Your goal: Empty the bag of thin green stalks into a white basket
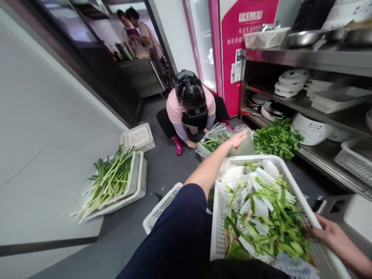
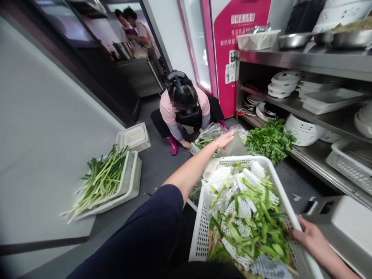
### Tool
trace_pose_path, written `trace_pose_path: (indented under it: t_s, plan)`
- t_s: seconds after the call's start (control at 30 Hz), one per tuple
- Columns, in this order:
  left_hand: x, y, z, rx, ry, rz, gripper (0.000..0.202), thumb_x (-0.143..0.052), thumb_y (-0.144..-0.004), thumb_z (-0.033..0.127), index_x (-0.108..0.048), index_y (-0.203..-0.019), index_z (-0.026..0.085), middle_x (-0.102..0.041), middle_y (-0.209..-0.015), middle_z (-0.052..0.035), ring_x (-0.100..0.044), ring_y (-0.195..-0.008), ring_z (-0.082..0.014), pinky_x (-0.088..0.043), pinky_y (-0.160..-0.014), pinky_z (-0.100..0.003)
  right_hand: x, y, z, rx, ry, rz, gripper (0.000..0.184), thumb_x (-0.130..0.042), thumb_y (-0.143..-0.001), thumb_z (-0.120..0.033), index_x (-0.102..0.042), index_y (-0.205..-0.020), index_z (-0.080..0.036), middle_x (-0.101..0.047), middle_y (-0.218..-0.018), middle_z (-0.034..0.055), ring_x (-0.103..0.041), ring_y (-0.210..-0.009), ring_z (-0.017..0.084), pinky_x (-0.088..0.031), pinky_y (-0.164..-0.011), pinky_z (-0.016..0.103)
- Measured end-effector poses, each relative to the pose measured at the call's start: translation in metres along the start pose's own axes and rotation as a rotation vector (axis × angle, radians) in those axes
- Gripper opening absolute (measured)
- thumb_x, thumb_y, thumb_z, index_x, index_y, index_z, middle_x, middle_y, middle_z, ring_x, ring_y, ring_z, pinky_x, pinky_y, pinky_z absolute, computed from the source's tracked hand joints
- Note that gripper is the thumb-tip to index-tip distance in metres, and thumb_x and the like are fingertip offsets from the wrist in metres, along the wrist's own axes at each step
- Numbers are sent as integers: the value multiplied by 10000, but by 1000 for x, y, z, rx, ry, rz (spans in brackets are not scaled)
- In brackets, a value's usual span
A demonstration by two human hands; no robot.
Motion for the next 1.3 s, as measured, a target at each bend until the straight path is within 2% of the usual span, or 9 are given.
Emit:
trace_pose_path:
  t_s: [0.13, 0.23, 0.4, 0.6, 0.73, 0.93, 1.07, 1.17, 1.3]
  plan:
    - [-4, -1, 39, -160, -172, -150, 580, -419, -879, 345, -243, -1427, 270, -599, -1105, -81, -549, -546, -61, -487, -593, -201, -19, -14, -52, 16, -384, -57, 486, -466, -609, -311, -630, -1048, -184, -658, -715, 24, -611, -680, 245, -503, -607, 319]
    - [-17, -3, 51, -278, -350, -218, 549, -373, -888, 279, -252, -1423, 271, -514, -1255, -77, -614, -849, -136, -489, -801, -253, -25, -22, -78, 89, -475, -107, 425, -451, -595, -252, -619, -963, -122, -624, -712, 20, -546, -631, 185, -441, -574, 270]
    - [-31, -30, 64, -345, -641, -141, 503, -384, -864, 177, -385, -1366, 199, -374, -1406, -72, -373, -1267, -183, -274, -1066, -280, -15, -33, -116, 188, -499, -116, 347, -440, -559, -233, -604, -849, -136, -594, -706, 9, -502, -627, 162, -404, -561, 255]
    - [-71, -26, 104, -475, -630, -361, 479, -441, -838, 177, -458, -1316, 183, -552, -1253, -58, -525, -1106, -165, -352, -982, -231, -6, -40, -140, 249, -491, -118, 326, -449, -550, -225, -599, -827, -143, -585, -701, 6, -490, -620, 154, -403, -557, 253]
    - [-46, -3, 112, -334, -548, -347, 492, -409, -864, 265, -412, -1353, 208, -562, -1244, -60, -634, -761, -137, -461, -792, -230, -8, -38, -122, 240, -531, -102, 333, -445, -555, -228, -601, -837, -142, -583, -690, 1, -496, -608, 154, -404, -548, 253]
    - [36, 34, 69, -307, -572, -221, 452, -420, -855, 235, -482, -1301, 208, -472, -1351, -7, -479, -1187, -165, -317, -1014, -225, -6, -17, -75, 115, -550, -17, 418, -464, -566, -241, -629, -931, -124, -629, -709, 19, -560, -664, 197, -448, -594, 274]
    - [71, 70, 24, -98, -535, -94, 481, -416, -860, 256, -432, -1341, 252, -484, -1341, -3, -598, -1004, -149, -410, -908, -208, -1, 1, -54, -13, -514, 44, 418, -486, -566, -269, -656, -927, -146, -656, -701, 26, -593, -646, 223, -476, -589, 292]
    - [76, 104, -13, 95, -485, -81, 485, -465, -838, 284, -455, -1323, 284, -540, -1282, -25, -637, -671, -109, -474, -688, -196, 0, 10, -40, -64, -508, 65, 407, -496, -583, -278, -661, -937, -164, -669, -701, 23, -611, -633, 223, -488, -582, 283]
    - [52, 148, -66, 369, -333, -152, 447, -502, -819, 336, -541, -1253, 241, -666, -1026, -68, -562, -448, -89, -425, -469, -194, -7, 12, -22, -102, -497, 92, 401, -508, -601, -306, -659, -945, -164, -675, -680, 23, -622, -585, 223, -491, -527, 278]
Point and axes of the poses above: each hand's wrist, its own y-axis away from the middle knuckle, its own x-axis out of the back of the hand, z = x × y, the point moved 3 cm from there along -y, towards the middle knuckle
